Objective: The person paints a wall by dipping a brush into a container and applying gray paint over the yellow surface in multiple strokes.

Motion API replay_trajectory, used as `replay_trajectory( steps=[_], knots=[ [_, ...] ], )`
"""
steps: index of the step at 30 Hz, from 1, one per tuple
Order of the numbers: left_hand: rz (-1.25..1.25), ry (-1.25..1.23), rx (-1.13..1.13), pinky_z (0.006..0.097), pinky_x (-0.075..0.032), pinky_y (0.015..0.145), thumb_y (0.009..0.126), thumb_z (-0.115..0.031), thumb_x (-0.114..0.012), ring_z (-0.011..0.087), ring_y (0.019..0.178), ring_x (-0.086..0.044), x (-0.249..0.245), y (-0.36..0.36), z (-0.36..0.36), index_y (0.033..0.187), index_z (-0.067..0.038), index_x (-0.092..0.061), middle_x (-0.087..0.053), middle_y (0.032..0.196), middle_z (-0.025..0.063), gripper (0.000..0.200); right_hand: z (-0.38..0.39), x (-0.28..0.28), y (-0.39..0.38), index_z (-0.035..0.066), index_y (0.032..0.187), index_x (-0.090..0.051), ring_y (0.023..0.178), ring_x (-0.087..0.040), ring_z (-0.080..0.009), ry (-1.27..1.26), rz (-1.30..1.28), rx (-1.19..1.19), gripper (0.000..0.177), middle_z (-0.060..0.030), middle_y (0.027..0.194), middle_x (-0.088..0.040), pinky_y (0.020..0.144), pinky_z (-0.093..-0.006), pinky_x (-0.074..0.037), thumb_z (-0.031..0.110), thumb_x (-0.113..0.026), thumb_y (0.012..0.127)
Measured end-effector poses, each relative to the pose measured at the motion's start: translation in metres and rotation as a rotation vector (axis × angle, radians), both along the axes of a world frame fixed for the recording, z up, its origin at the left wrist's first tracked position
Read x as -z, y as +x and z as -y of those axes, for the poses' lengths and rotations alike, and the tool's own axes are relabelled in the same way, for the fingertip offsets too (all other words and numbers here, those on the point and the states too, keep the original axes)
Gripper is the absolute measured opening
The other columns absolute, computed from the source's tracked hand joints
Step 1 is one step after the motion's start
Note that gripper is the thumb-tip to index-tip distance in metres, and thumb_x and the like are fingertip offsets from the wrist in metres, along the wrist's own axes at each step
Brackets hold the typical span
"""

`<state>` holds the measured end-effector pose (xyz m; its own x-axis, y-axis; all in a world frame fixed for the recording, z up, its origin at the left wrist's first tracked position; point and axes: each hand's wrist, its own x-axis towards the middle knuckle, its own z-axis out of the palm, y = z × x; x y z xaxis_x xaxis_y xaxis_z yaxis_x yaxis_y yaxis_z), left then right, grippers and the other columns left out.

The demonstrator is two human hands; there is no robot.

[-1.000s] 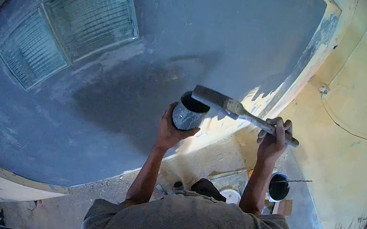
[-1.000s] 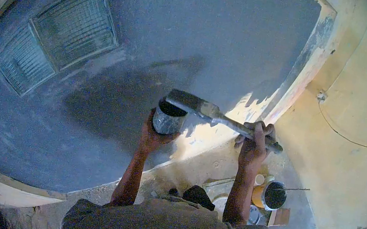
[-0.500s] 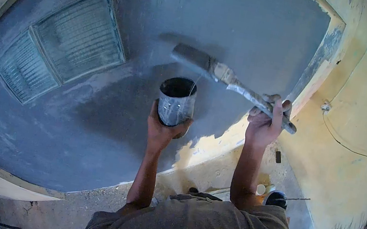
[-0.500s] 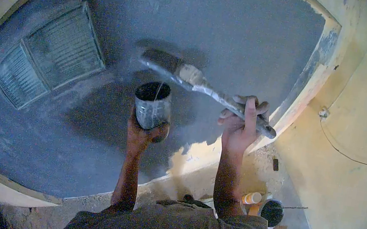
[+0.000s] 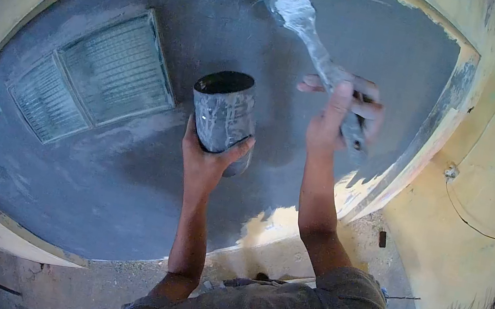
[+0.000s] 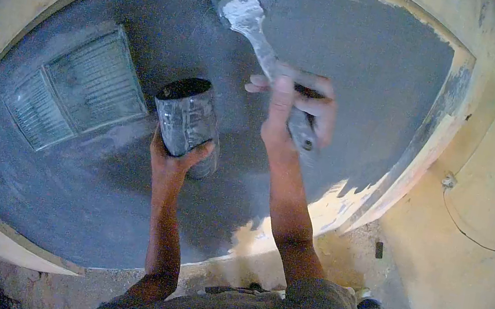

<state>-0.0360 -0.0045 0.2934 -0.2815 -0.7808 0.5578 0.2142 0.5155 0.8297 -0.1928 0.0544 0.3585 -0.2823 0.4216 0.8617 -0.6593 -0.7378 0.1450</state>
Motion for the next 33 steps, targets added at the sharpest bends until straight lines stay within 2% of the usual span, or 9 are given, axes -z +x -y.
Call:
replay_trajectory(
  steps=[7,10,13,15,18,24,26,31,33],
  knots=[
    [0.098,0.035,-0.039,0.0395,-0.050,0.083,0.056,-0.024,-0.085,0.0278,0.095,-0.062,0.026,0.014,0.010,0.116,0.001,-0.050,-0.062,0.105,0.0160,0.074,0.019,0.023,-0.041,-0.003,0.086,-0.039,0.066,-0.067,-0.0289,0.085,0.064,0.257,0.022,-0.0219,0.096,-0.052,0.049,-0.0353,-0.061,0.009,-0.057,0.091],
    [0.062,0.070,-0.022,0.0397,-0.050,0.082,0.055,-0.025,-0.085,0.0278,0.094,-0.062,0.030,0.016,0.008,0.117,0.000,-0.050,-0.063,0.105,0.0152,0.076,0.018,0.012,-0.040,-0.005,0.085,-0.038,0.066,-0.067,-0.0284,-0.160,0.284,0.096,0.025,-0.0197,0.091,-0.053,0.052,-0.0361,-0.061,0.012,-0.057,0.091],
    [0.076,0.089,-0.037,0.0397,-0.049,0.081,0.055,-0.025,-0.086,0.0276,0.093,-0.062,0.041,0.020,0.014,0.118,0.000,-0.049,-0.063,0.105,0.0147,0.077,0.030,0.023,-0.032,-0.003,0.086,-0.039,0.065,-0.067,-0.0281,0.043,0.341,-0.022,0.024,-0.0195,0.085,-0.055,0.052,-0.0350,-0.059,0.012,-0.057,0.091],
    [0.081,0.112,-0.033,0.0397,-0.049,0.081,0.055,-0.025,-0.086,0.0275,0.093,-0.062,0.043,0.023,0.013,0.118,0.000,-0.049,-0.063,0.105,0.0147,0.077,0.046,0.039,-0.024,-0.001,0.084,-0.039,0.066,-0.067,-0.0259,0.180,0.092,0.202,0.021,-0.0192,0.081,-0.057,0.052,-0.0342,-0.058,0.007,-0.058,0.089],
    [0.099,0.130,-0.054,0.0396,-0.049,0.080,0.055,-0.023,-0.086,0.0270,0.092,-0.062,0.045,0.025,0.013,0.119,0.000,-0.049,-0.063,0.105,0.0146,0.077,0.039,0.036,0.019,0.000,0.083,-0.039,0.068,-0.067,-0.0232,0.244,-0.005,0.175,0.021,-0.0198,0.084,-0.058,0.055,-0.0316,-0.057,0.001,-0.059,0.087],
    [0.094,0.144,-0.044,0.0392,-0.049,0.081,0.056,-0.021,-0.086,0.0266,0.092,-0.062,0.057,0.028,0.019,0.119,0.000,-0.049,-0.063,0.105,0.0144,0.076,0.041,0.031,0.010,0.001,0.084,-0.040,0.071,-0.068,-0.0214,-0.027,-0.241,0.258,0.019,-0.0195,0.086,-0.062,0.060,-0.0268,-0.052,-0.002,-0.059,0.086],
    [0.105,0.164,-0.045,0.0392,-0.049,0.082,0.056,-0.021,-0.086,0.0265,0.093,-0.062,0.059,0.027,0.019,0.120,0.000,-0.049,-0.063,0.106,0.0142,0.076,0.036,0.038,-0.018,0.000,0.085,-0.041,0.069,-0.068,-0.0218,0.291,-0.047,0.283,0.018,-0.0196,0.083,-0.064,0.060,-0.0273,-0.052,0.001,-0.058,0.088],
    [0.098,0.141,-0.077,0.0398,-0.048,0.083,0.055,-0.021,-0.086,0.0270,0.093,-0.062,0.067,0.028,0.019,0.121,0.000,-0.049,-0.062,0.107,0.0145,0.079,0.011,0.014,-0.058,0.000,0.087,-0.041,0.063,-0.066,-0.0219,0.233,0.238,0.158,0.020,-0.0177,0.077,-0.065,0.057,-0.0289,-0.052,0.010,-0.057,0.091],
    [0.095,0.160,-0.084,0.0396,-0.048,0.084,0.055,-0.020,-0.086,0.0268,0.093,-0.061,0.069,0.029,0.019,0.121,0.000,-0.049,-0.062,0.107,0.0143,0.079,0.010,0.002,-0.049,-0.001,0.086,-0.041,0.060,-0.065,-0.0208,-0.117,0.365,0.158,0.024,-0.0162,0.070,-0.064,0.053,-0.0316,-0.054,0.016,-0.055,0.093]
  ],
)
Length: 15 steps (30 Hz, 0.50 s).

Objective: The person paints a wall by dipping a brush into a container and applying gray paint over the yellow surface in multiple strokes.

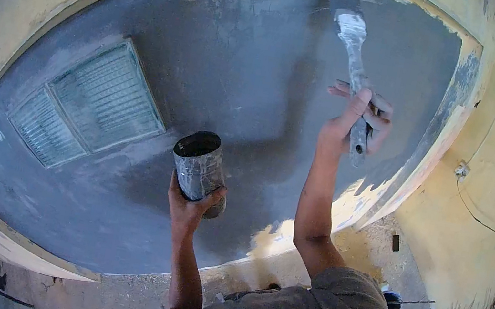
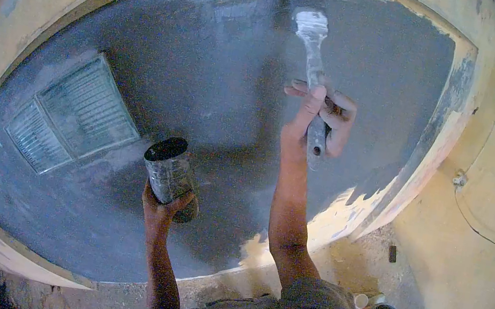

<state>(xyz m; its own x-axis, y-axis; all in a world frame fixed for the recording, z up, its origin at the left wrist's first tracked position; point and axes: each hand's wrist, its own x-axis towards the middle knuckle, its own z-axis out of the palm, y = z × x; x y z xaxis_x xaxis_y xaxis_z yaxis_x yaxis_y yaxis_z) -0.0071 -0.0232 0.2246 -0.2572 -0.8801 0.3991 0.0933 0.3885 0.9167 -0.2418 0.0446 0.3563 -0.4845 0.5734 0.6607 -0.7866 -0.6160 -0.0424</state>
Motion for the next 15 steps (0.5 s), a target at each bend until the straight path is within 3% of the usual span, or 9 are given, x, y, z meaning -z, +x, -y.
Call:
replay_trajectory(
  steps=[2,4,6,8,9,11,15],
  knots=[
    [-0.002,0.019,-0.007,0.0394,-0.048,0.084,0.055,-0.020,-0.085,0.0267,0.093,-0.061,0.002,0.003,-0.002,0.121,0.000,-0.048,-0.062,0.107,0.0141,0.079,0.003,-0.002,0.011,-0.001,0.086,-0.041,0.058,-0.064,-0.0195,-0.010,0.017,0.009,0.024,-0.0156,0.065,-0.062,0.050,-0.0322,-0.055,0.017,-0.055,0.093],
    [-0.012,0.027,-0.024,0.0391,-0.048,0.083,0.054,-0.019,-0.085,0.0259,0.093,-0.061,-0.001,0.003,-0.004,0.121,-0.001,-0.048,-0.062,0.106,0.0132,0.079,0.007,-0.001,0.027,0.000,0.086,-0.041,0.059,-0.065,-0.0196,0.166,0.044,-0.395,0.022,-0.0167,0.066,-0.062,0.051,-0.0300,-0.054,0.013,-0.058,0.091],
    [-0.002,0.036,-0.026,0.0388,-0.048,0.083,0.054,-0.019,-0.085,0.0255,0.093,-0.061,0.002,0.006,-0.003,0.121,-0.001,-0.049,-0.062,0.106,0.0130,0.079,0.024,0.009,0.040,-0.001,0.085,-0.042,0.061,-0.066,-0.0189,0.353,-0.119,-0.048,0.020,-0.0169,0.066,-0.063,0.051,-0.0285,-0.054,0.008,-0.061,0.089],
    [0.010,0.043,-0.030,0.0385,-0.048,0.083,0.054,-0.019,-0.085,0.0251,0.093,-0.061,0.004,0.006,-0.002,0.122,-0.001,-0.049,-0.062,0.106,0.0127,0.079,0.025,0.012,0.067,0.008,0.072,-0.055,0.064,-0.066,-0.0175,0.349,-0.244,-0.167,0.017,-0.0162,0.083,-0.066,0.055,-0.0280,-0.051,0.003,-0.067,0.082],
    [-0.006,0.045,-0.038,0.0382,-0.048,0.083,0.054,-0.019,-0.085,0.0249,0.092,-0.061,0.004,0.006,-0.002,0.121,-0.002,-0.049,-0.062,0.105,0.0125,0.078,0.023,0.006,0.075,0.008,0.072,-0.055,0.064,-0.066,-0.0175,0.345,-0.243,-0.167,0.017,-0.0162,0.083,-0.066,0.055,-0.0280,-0.051,0.003,-0.067,0.082],
    [-0.019,0.049,-0.044,0.0379,-0.048,0.082,0.054,-0.019,-0.086,0.0246,0.092,-0.061,0.005,0.006,-0.004,0.121,-0.002,-0.049,-0.063,0.105,0.0123,0.078,0.018,-0.005,0.085,-0.004,0.084,-0.046,0.066,-0.067,-0.0206,0.273,-0.467,-0.085,0.018,-0.0207,0.080,-0.063,0.053,-0.0294,-0.055,0.005,-0.061,0.088],
    [-0.018,0.036,-0.043,0.0381,-0.048,0.082,0.055,-0.019,-0.085,0.0248,0.092,-0.061,0.012,0.005,0.001,0.120,-0.002,-0.049,-0.063,0.105,0.0121,0.077,0.015,-0.005,0.073,0.006,0.068,-0.056,0.058,-0.065,-0.0163,0.207,-0.238,-0.338,0.019,-0.0142,0.080,-0.067,0.053,-0.0283,-0.051,0.008,-0.068,0.083]
  ],
)
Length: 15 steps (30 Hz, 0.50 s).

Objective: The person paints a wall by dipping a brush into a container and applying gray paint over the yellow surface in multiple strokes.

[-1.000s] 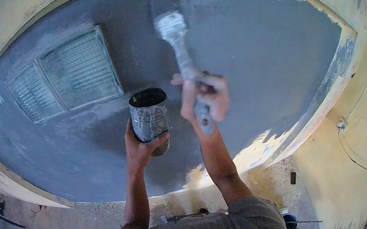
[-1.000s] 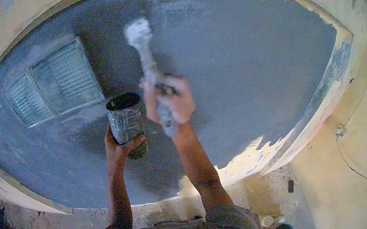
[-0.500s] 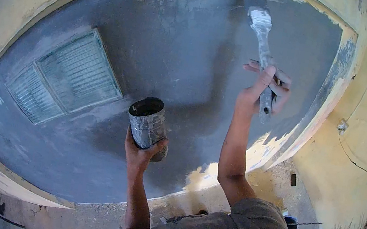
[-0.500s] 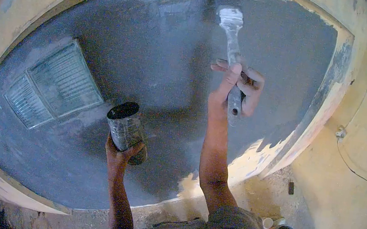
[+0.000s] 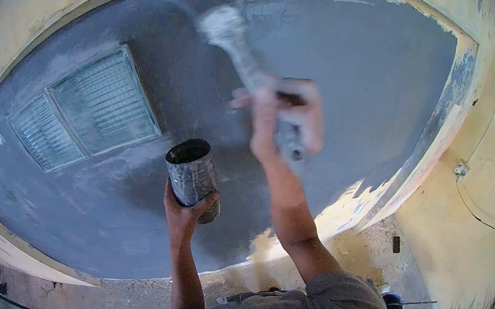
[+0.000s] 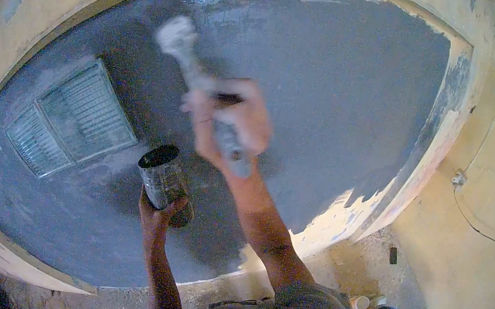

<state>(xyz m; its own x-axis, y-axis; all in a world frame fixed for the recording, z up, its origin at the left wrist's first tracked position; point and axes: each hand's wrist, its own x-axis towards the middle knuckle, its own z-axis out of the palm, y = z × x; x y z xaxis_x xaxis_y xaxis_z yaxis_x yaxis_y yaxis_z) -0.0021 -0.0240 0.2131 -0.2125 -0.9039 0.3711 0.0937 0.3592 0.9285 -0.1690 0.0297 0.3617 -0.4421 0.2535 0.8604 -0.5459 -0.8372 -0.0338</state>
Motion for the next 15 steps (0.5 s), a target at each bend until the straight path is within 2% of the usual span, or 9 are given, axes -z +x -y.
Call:
replay_trajectory(
  steps=[2,4,6,7,9,10,12,14,15],
  knots=[
    [0.001,0.000,0.013,0.0383,-0.048,0.083,0.055,-0.019,-0.086,0.0250,0.092,-0.061,0.002,-0.001,0.000,0.120,-0.001,-0.049,-0.063,0.105,0.0121,0.077,-0.011,-0.001,-0.035,-0.004,0.085,-0.046,0.060,-0.066,-0.0227,0.097,0.022,0.157,0.018,-0.0183,0.079,-0.061,0.053,-0.0318,-0.056,0.008,-0.058,0.091],
    [0.023,0.001,0.004,0.0386,-0.047,0.084,0.055,-0.019,-0.085,0.0255,0.092,-0.061,-0.001,-0.003,-0.003,0.120,-0.001,-0.050,-0.062,0.105,0.0123,0.076,-0.027,-0.001,-0.070,-0.003,0.085,-0.046,0.057,-0.065,-0.0235,0.197,0.135,0.265,0.019,-0.0179,0.078,-0.060,0.052,-0.0329,-0.055,0.011,-0.057,0.092],
    [0.021,-0.007,-0.009,0.0384,-0.047,0.084,0.054,-0.019,-0.085,0.0255,0.092,-0.061,0.004,-0.006,-0.001,0.120,-0.001,-0.050,-0.062,0.105,0.0122,0.076,-0.036,-0.009,-0.086,-0.003,0.085,-0.045,0.055,-0.064,-0.0235,-0.046,0.306,0.312,0.021,-0.0188,0.078,-0.060,0.050,-0.0327,-0.054,0.012,-0.057,0.092],
    [0.020,-0.016,-0.024,0.0382,-0.047,0.084,0.054,-0.020,-0.085,0.0255,0.091,-0.061,0.006,-0.006,-0.001,0.119,-0.001,-0.050,-0.062,0.104,0.0121,0.076,-0.039,-0.012,-0.093,-0.003,0.085,-0.045,0.055,-0.064,-0.0235,-0.045,0.308,0.317,0.021,-0.0188,0.078,-0.060,0.050,-0.0327,-0.054,0.012,-0.057,0.092],
    [0.014,-0.014,-0.007,0.0380,-0.047,0.084,0.055,-0.016,-0.084,0.0248,0.092,-0.062,0.003,-0.007,-0.004,0.117,-0.002,-0.053,-0.064,0.104,0.0105,0.071,-0.044,-0.017,-0.104,-0.004,0.085,-0.045,0.054,-0.064,-0.0233,-0.292,0.359,0.373,0.022,-0.0184,0.077,-0.059,0.048,-0.0326,-0.053,0.013,-0.057,0.092],
    [0.010,-0.013,0.007,0.0378,-0.047,0.085,0.056,-0.013,-0.084,0.0241,0.092,-0.062,0.002,-0.008,-0.005,0.114,-0.004,-0.055,-0.065,0.103,0.0089,0.066,-0.046,-0.016,-0.103,-0.004,0.085,-0.045,0.054,-0.064,-0.0233,-0.293,0.362,0.381,0.022,-0.0184,0.077,-0.059,0.048,-0.0326,-0.053,0.013,-0.057,0.092],
    [0.023,-0.012,0.015,0.0377,-0.047,0.084,0.055,-0.016,-0.084,0.0245,0.091,-0.061,0.006,-0.010,-0.004,0.116,-0.002,-0.053,-0.064,0.103,0.0104,0.070,-0.043,-0.012,-0.091,0.001,0.078,-0.054,0.058,-0.064,-0.0180,-0.041,0.412,0.300,0.026,-0.0096,0.068,-0.066,0.056,-0.0299,-0.049,0.021,-0.057,0.094],
    [0.035,-0.017,0.024,0.0377,-0.047,0.083,0.055,-0.018,-0.085,0.0250,0.090,-0.061,0.006,-0.015,-0.004,0.119,-0.001,-0.051,-0.063,0.103,0.0120,0.074,-0.036,-0.008,-0.065,0.004,0.075,-0.050,0.060,-0.065,-0.0192,0.114,0.359,0.059,0.020,-0.0101,0.068,-0.064,0.058,-0.0298,-0.049,0.012,-0.060,0.091],
    [0.032,-0.012,0.031,0.0376,-0.047,0.083,0.055,-0.018,-0.084,0.0249,0.090,-0.061,0.005,-0.019,-0.005,0.118,-0.001,-0.052,-0.063,0.103,0.0120,0.073,-0.030,-0.003,-0.060,0.005,0.074,-0.050,0.060,-0.065,-0.0181,0.059,0.207,0.186,0.019,-0.0103,0.067,-0.064,0.057,-0.0293,-0.049,0.009,-0.061,0.089]
  ],
)
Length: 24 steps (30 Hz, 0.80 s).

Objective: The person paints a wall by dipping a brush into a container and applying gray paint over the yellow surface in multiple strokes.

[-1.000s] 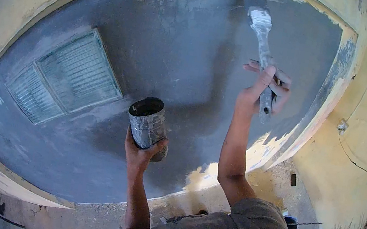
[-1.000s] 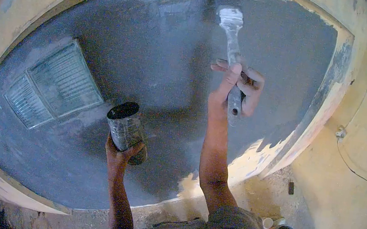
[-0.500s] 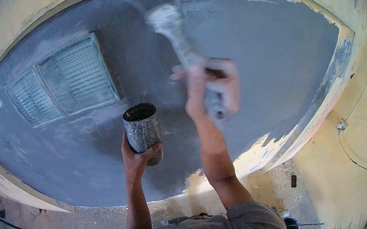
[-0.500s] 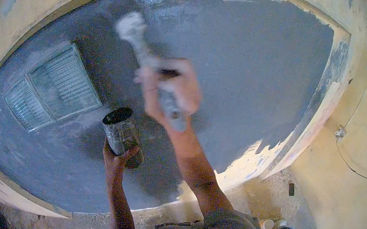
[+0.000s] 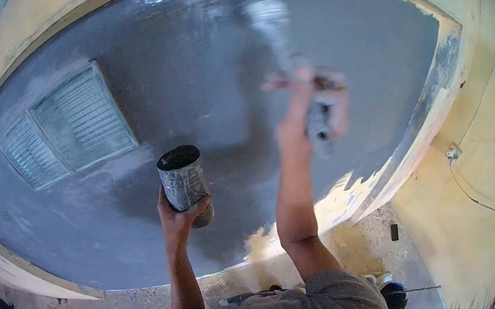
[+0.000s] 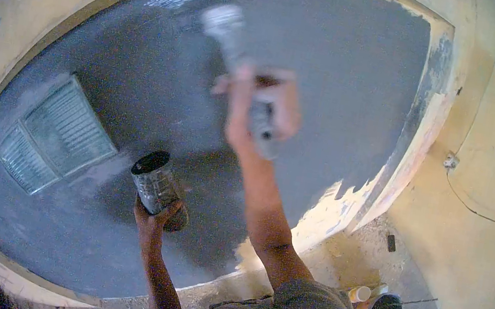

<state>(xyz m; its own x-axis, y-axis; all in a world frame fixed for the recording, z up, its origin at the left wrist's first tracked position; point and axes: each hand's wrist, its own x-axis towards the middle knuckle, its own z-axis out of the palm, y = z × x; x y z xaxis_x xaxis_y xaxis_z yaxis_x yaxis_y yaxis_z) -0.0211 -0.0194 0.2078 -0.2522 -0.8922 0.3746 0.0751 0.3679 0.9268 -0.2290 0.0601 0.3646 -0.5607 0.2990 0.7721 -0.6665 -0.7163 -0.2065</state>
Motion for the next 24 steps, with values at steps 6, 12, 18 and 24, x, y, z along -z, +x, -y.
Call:
replay_trajectory(
  steps=[6,12,18,24],
  knots=[
    [0.006,-0.004,0.034,0.0370,-0.047,0.083,0.054,-0.018,-0.083,0.0237,0.089,-0.060,-0.003,-0.020,-0.007,0.117,-0.001,-0.052,-0.063,0.102,0.0111,0.072,-0.008,0.006,-0.007,0.005,0.073,-0.052,0.059,-0.065,-0.0151,-0.117,-0.177,-0.170,0.020,-0.0113,0.065,-0.063,0.058,-0.0261,-0.049,0.011,-0.062,0.089],
    [0.049,0.005,0.038,0.0370,-0.046,0.083,0.054,-0.017,-0.083,0.0229,0.091,-0.060,-0.006,-0.031,-0.016,0.118,-0.001,-0.051,-0.062,0.104,0.0105,0.074,-0.036,-0.001,-0.143,0.001,0.075,-0.040,0.055,-0.065,-0.0252,-0.125,0.026,0.286,0.025,-0.0188,0.079,-0.059,0.046,-0.0358,-0.056,0.006,-0.060,0.089],
    [0.021,-0.008,0.034,0.0369,-0.047,0.082,0.054,-0.014,-0.083,0.0230,0.089,-0.061,0.002,-0.038,-0.014,0.118,-0.001,-0.052,-0.063,0.103,0.0101,0.072,-0.073,-0.014,-0.192,-0.001,0.079,-0.043,0.056,-0.064,-0.0249,-0.333,0.109,0.199,0.022,-0.0204,0.079,-0.061,0.048,-0.0357,-0.056,0.008,-0.060,0.089],
    [-0.006,0.016,0.037,0.0356,-0.047,0.083,0.055,-0.012,-0.083,0.0227,0.090,-0.061,-0.001,-0.059,-0.027,0.118,-0.001,-0.052,-0.063,0.103,0.0102,0.071,-0.042,-0.012,-0.144,-0.001,0.084,-0.047,0.057,-0.064,-0.0231,-0.039,0.114,0.119,0.016,-0.0183,0.079,-0.063,0.048,-0.0322,-0.054,0.008,-0.059,0.090]
  ],
)
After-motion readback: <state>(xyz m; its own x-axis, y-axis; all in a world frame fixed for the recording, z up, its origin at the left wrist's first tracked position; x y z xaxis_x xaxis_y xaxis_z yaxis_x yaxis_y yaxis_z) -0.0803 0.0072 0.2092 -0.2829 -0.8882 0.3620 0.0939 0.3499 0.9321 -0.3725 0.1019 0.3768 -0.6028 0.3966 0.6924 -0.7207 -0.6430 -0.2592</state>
